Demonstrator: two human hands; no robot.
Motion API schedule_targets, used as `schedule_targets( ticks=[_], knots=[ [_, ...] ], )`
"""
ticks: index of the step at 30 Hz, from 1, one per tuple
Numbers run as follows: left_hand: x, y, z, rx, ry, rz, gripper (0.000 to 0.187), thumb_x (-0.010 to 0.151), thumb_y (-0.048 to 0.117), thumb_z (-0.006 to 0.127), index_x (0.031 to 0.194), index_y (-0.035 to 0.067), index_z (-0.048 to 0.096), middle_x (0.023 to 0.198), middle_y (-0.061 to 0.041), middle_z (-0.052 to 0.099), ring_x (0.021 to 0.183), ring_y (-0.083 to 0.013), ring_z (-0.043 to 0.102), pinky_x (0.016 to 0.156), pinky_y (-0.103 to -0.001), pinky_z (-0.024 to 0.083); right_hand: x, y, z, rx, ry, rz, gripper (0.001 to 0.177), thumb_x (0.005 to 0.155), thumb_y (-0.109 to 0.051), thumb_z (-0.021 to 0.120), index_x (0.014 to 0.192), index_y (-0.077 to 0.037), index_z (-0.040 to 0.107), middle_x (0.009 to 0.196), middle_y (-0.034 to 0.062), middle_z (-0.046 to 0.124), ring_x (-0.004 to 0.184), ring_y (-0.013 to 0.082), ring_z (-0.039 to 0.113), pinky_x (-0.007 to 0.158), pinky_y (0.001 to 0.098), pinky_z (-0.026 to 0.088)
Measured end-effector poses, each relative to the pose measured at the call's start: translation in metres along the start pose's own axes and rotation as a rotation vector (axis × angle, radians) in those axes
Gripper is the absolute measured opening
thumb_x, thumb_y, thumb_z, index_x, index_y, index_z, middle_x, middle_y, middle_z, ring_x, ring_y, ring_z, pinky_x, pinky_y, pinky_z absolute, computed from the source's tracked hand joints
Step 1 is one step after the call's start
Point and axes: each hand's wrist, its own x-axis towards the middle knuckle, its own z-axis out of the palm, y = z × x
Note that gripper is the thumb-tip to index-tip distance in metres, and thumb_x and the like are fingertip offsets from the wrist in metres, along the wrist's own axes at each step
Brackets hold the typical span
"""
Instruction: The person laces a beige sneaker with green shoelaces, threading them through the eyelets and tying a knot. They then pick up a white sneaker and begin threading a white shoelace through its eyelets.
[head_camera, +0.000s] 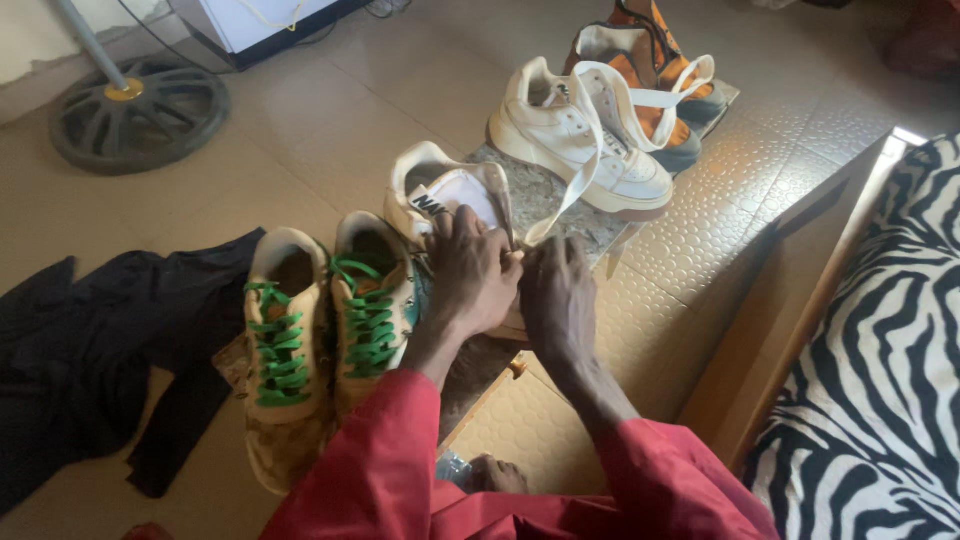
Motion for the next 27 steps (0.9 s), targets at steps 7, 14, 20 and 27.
schedule_targets(
  ticks=[7,14,20,27],
  knots=[
    [-0.004,-0.017,-0.004,-0.334,0.066,0.075,0.024,0.076,0.029,0.077,0.072,0.007,0.069,0.1,-0.012,0.057,0.104,-0.0305,0.054,0.096,-0.047,0.041,0.005,0.024,0.022,0.03,0.076,0.033,0.013,0.094,-0.008,0.062,0.098,0.002,0.054,0.096,0.0217,0.058,0.087,0.0407,0.058,0.076,0.0521,0.046],
    [-0.006,-0.006,-0.004,-0.099,0.097,0.03,0.039,0.087,0.044,0.075,0.082,0.006,0.072,0.102,-0.016,0.061,0.11,-0.0346,0.055,0.1,-0.053,0.039,0.014,0.037,0.017,0.151,0.063,-0.068,0.01,0.091,-0.006,0.064,0.097,0.001,0.06,0.093,0.0196,0.06,0.087,0.0377,0.061,0.077,0.0474,0.048],
    [0.001,0.009,0.006,0.027,0.246,0.04,0.029,0.089,0.039,0.072,0.084,0.011,0.078,0.109,-0.021,0.06,0.12,-0.0402,0.049,0.102,-0.058,0.035,0.021,0.028,-0.004,0.162,-0.047,-0.155,0.012,0.082,-0.004,0.066,0.092,0.0,0.061,0.092,0.019,0.063,0.088,0.0371,0.063,0.077,0.047,0.05],
    [0.007,-0.005,0.005,-0.177,0.189,-0.004,0.026,0.085,0.029,0.077,0.071,0.008,0.078,0.106,-0.016,0.058,0.116,-0.0369,0.048,0.105,-0.059,0.028,0.012,0.015,0.001,0.069,-0.014,-0.022,0.016,0.097,-0.01,0.065,0.091,0.002,0.056,0.092,0.0217,0.062,0.084,0.0418,0.06,0.074,0.0538,0.046]
  ],
)
